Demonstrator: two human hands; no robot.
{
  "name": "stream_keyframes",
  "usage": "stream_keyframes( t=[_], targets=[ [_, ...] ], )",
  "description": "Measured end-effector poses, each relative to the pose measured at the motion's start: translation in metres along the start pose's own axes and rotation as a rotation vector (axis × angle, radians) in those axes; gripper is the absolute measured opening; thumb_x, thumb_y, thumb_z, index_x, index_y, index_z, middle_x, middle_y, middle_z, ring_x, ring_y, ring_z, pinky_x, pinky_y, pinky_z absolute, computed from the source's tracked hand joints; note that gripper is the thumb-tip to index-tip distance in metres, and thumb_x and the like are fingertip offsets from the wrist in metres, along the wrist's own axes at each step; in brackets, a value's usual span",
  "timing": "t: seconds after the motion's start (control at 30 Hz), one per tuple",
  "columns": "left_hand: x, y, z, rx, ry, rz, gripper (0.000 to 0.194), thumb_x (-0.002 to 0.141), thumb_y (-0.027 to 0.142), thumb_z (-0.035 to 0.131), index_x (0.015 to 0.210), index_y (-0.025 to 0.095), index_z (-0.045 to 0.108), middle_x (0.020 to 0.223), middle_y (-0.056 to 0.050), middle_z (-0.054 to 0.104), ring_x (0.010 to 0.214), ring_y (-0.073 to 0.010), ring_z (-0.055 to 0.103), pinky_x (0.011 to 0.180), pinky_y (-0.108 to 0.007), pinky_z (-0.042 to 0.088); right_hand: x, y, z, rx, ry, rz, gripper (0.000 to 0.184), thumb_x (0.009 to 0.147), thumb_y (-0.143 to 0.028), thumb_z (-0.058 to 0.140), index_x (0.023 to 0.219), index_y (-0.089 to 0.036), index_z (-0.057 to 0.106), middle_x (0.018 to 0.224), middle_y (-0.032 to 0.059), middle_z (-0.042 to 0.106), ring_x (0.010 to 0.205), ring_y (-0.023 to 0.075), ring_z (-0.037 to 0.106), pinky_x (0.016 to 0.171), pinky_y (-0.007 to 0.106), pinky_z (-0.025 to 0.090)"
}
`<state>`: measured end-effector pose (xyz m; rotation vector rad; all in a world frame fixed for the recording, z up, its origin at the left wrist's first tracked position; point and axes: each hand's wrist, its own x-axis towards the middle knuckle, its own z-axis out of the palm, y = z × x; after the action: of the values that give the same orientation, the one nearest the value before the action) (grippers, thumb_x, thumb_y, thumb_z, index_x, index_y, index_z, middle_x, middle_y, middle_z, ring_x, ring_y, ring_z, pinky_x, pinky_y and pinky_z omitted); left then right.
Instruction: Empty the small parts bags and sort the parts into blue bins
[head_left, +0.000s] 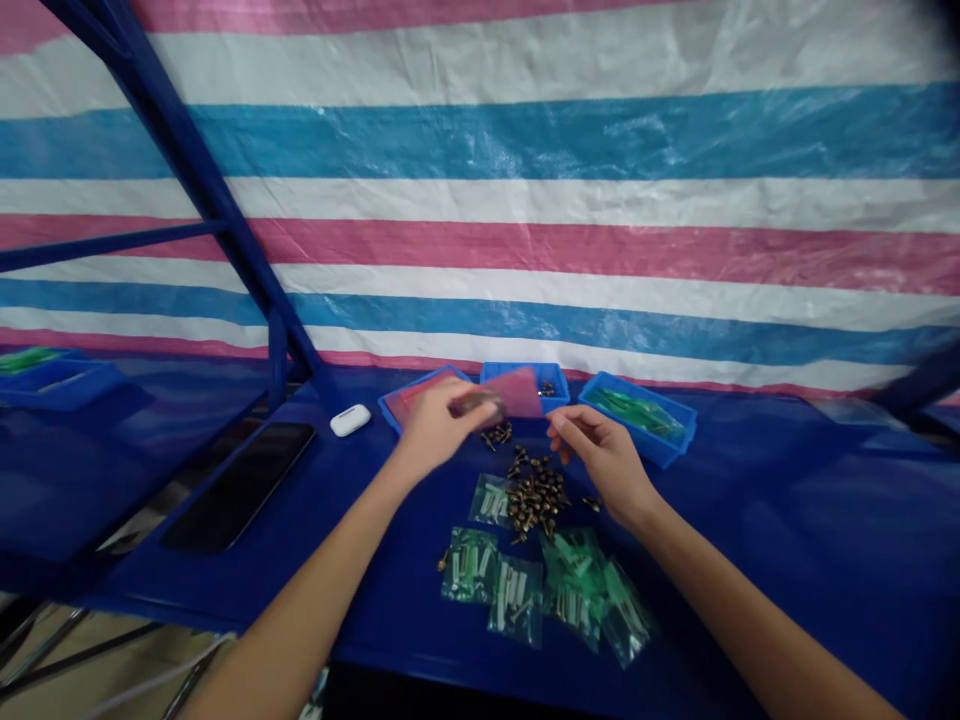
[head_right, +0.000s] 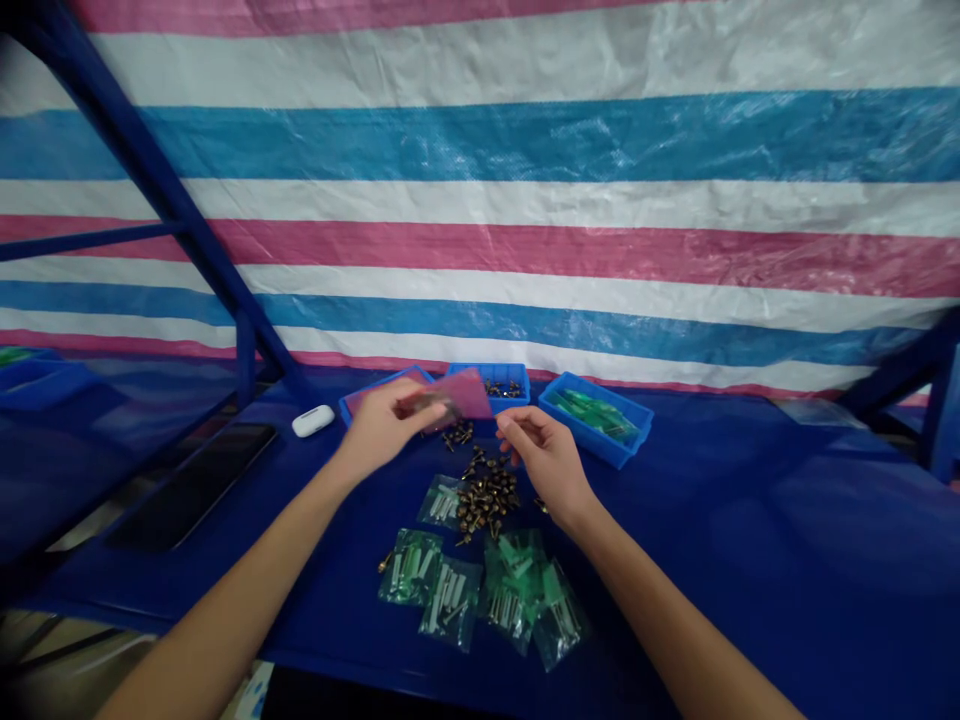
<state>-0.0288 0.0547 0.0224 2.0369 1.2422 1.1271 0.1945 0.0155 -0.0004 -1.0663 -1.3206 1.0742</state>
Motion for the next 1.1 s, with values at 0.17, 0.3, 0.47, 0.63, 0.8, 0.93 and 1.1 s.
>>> stream_keyframes(
  t=[0.17, 0.3, 0.47, 0.63, 0.8, 0.93, 1.1],
  targets=[
    [0.009, -0.02, -0.057, 0.645, 0.249, 0.053, 0.022, 0.089, 0.03, 0.054, 0.106, 0.024, 0.066, 0.103, -0.005, 0.063, 0.098, -0.0235, 0.058, 0.079, -0.031, 0.043, 0.001, 0.004, -0.003, -0.103, -0.044, -0.015, 0.031, 0.084, -0.049, 0.062, 0.086, -0.019, 0.065, 0.074, 0.0028, 0.062, 0.064, 0.0145, 0.056, 0.055, 0.027, 0.041],
    [0.009, -0.038, -0.072, 0.804, 0.005, -0.007, 0.013, 0.081, 0.021, 0.059, 0.092, 0.024, 0.065, 0.095, -0.004, 0.063, 0.092, -0.0226, 0.058, 0.075, -0.03, 0.044, 0.0, 0.003, -0.003, -0.173, -0.088, -0.024, 0.031, 0.084, -0.05, 0.06, 0.085, -0.019, 0.066, 0.076, 0.0026, 0.064, 0.065, 0.015, 0.057, 0.057, 0.027, 0.042],
    [0.008, -0.038, -0.069, 0.795, -0.134, -0.031, 0.012, 0.082, 0.029, 0.059, 0.09, 0.024, 0.065, 0.093, -0.004, 0.064, 0.088, -0.022, 0.059, 0.073, -0.03, 0.044, -0.001, 0.002, -0.004, -0.214, -0.119, -0.032, 0.032, 0.087, -0.048, 0.057, 0.083, -0.018, 0.066, 0.072, 0.0024, 0.063, 0.064, 0.0146, 0.056, 0.057, 0.027, 0.041],
    [0.007, -0.034, -0.069, 0.785, -0.126, -0.042, 0.038, 0.085, 0.056, 0.052, 0.092, 0.022, 0.068, 0.089, -0.007, 0.064, 0.084, -0.0236, 0.06, 0.072, -0.031, 0.044, 0.0, 0.001, -0.004, -0.226, -0.135, -0.032, 0.032, 0.088, -0.048, 0.055, 0.083, -0.018, 0.066, 0.071, 0.002, 0.063, 0.063, 0.0143, 0.055, 0.058, 0.028, 0.041],
    [0.008, -0.042, -0.073, 0.755, -0.158, -0.043, 0.032, 0.087, 0.05, 0.051, 0.088, 0.023, 0.068, 0.088, -0.006, 0.064, 0.082, -0.0214, 0.059, 0.073, -0.031, 0.043, -0.001, 0.0, -0.004, -0.262, -0.146, -0.044, 0.033, 0.089, -0.048, 0.054, 0.081, -0.019, 0.066, 0.07, 0.0028, 0.063, 0.063, 0.0153, 0.055, 0.058, 0.029, 0.041],
    [0.008, -0.05, -0.076, 0.72, -0.191, -0.04, 0.027, 0.081, 0.047, 0.061, 0.091, 0.022, 0.067, 0.09, -0.006, 0.063, 0.084, -0.0211, 0.057, 0.075, -0.03, 0.043, -0.001, 0.003, -0.004, -0.289, -0.156, -0.052, 0.032, 0.089, -0.048, 0.054, 0.08, -0.019, 0.066, 0.07, 0.0027, 0.063, 0.064, 0.016, 0.055, 0.059, 0.029, 0.041],
    [0.009, -0.054, -0.075, 0.729, -0.172, 0.001, 0.031, 0.082, 0.045, 0.063, 0.105, 0.024, 0.067, 0.107, -0.007, 0.063, 0.098, -0.0244, 0.056, 0.088, -0.035, 0.042, 0.0, 0.004, -0.005, -0.322, -0.154, -0.065, 0.032, 0.089, -0.048, 0.054, 0.078, -0.02, 0.065, 0.069, 0.0027, 0.063, 0.062, 0.0162, 0.055, 0.057, 0.03, 0.041]
  ],
)
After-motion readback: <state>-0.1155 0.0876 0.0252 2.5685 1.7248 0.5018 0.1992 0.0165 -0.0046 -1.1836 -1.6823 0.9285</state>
